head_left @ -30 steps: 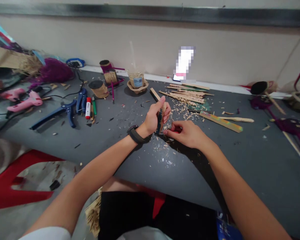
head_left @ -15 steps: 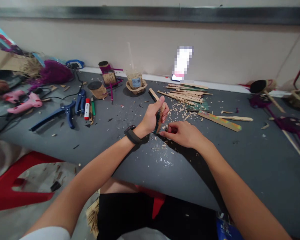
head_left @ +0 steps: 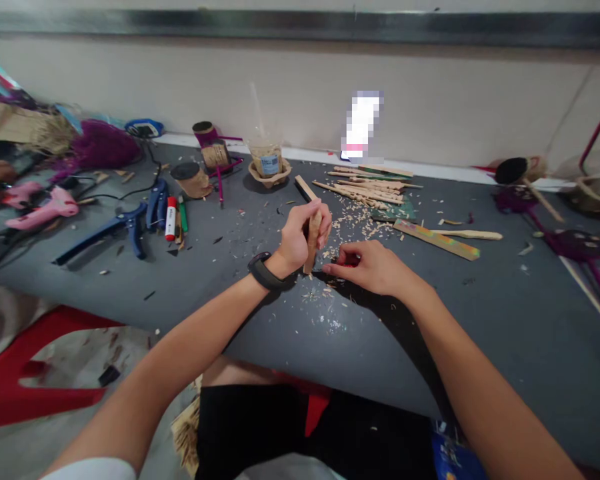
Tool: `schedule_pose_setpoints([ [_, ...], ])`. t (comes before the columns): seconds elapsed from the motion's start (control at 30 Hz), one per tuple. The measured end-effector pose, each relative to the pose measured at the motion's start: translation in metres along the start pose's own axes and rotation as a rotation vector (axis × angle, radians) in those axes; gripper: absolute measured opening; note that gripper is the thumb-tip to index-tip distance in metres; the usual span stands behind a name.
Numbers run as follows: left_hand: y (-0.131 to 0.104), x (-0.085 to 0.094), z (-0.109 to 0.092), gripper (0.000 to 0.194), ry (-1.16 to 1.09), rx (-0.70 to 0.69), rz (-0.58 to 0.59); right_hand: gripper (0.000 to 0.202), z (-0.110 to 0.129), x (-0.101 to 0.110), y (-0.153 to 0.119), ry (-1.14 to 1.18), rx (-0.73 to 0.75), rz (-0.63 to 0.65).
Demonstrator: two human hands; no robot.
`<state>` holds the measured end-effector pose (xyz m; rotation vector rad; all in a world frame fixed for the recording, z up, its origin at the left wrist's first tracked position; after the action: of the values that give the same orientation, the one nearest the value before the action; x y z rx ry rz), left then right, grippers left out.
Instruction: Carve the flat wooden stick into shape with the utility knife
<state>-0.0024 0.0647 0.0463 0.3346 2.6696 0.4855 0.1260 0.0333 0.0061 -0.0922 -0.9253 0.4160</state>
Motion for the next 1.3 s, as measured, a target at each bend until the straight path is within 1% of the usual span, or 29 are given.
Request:
schedule_pose_setpoints([
  [0.13,-0.003,-0.005,-0.002,0.072,-0.009,-0.037,0.064,0.051,0.002,0.002,-0.002,-0.007,0.016,0.003],
  [0.2,-0.005,-0.006,-0.004,0.072,-0.020,-0.047,0.072,0.050,0.002,0.002,-0.003,0.014,0.031,0.025],
  [0.37,-0.010,-0.009,-0.003,0.072,-0.046,0.028,0.044,0.049,0.000,-0.001,-0.004,0.091,0.044,0.119],
  [0.43,-0.011,-0.010,-0.001,0.072,-0.072,0.071,0.029,0.048,0.001,-0.002,-0.004,0.086,0.048,0.120],
  [0.57,-0.008,-0.005,0.006,0.068,-0.141,0.154,-0.052,0.051,0.002,0.001,-0.002,0.034,0.035,0.005],
  [0.63,-0.005,0.000,0.009,0.065,-0.161,0.179,-0.108,0.053,0.000,0.001,0.001,0.024,0.012,-0.020],
  [0.73,0.000,0.008,0.012,0.062,-0.168,0.188,-0.201,0.056,-0.003,-0.001,0.007,0.040,-0.007,-0.001],
  [0.83,0.001,0.013,0.015,0.061,-0.151,0.189,-0.274,0.060,-0.004,-0.007,0.015,0.039,-0.011,0.063],
  [0.93,0.002,0.012,0.019,0.063,-0.138,0.189,-0.287,0.061,-0.004,-0.011,0.020,-0.002,-0.039,0.114],
  [1.03,0.004,0.012,0.021,0.064,-0.135,0.194,-0.288,0.059,-0.004,-0.012,0.021,-0.039,-0.082,0.119],
  [1.1,0.005,0.017,0.021,0.064,-0.127,0.194,-0.316,0.056,-0.003,-0.012,0.019,-0.056,-0.090,0.117],
  [1.2,0.006,0.028,0.022,0.065,-0.102,0.192,-0.374,0.051,-0.001,-0.012,0.015,-0.035,-0.031,0.124],
  [1.3,0.008,0.033,0.023,0.066,-0.078,0.175,-0.381,0.051,-0.002,-0.012,0.010,0.027,0.011,0.149],
])
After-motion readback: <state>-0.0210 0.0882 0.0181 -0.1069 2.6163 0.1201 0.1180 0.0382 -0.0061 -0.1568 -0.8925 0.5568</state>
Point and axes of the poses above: each hand's wrist, its own y-axis towards the middle knuckle, its own x-axis out of the back of the hand, z = x × y, the point moved 8 cm from there along y, towards the middle knuckle, and after that the axes turned 11 degrees about -x, right-handed, at the moved point
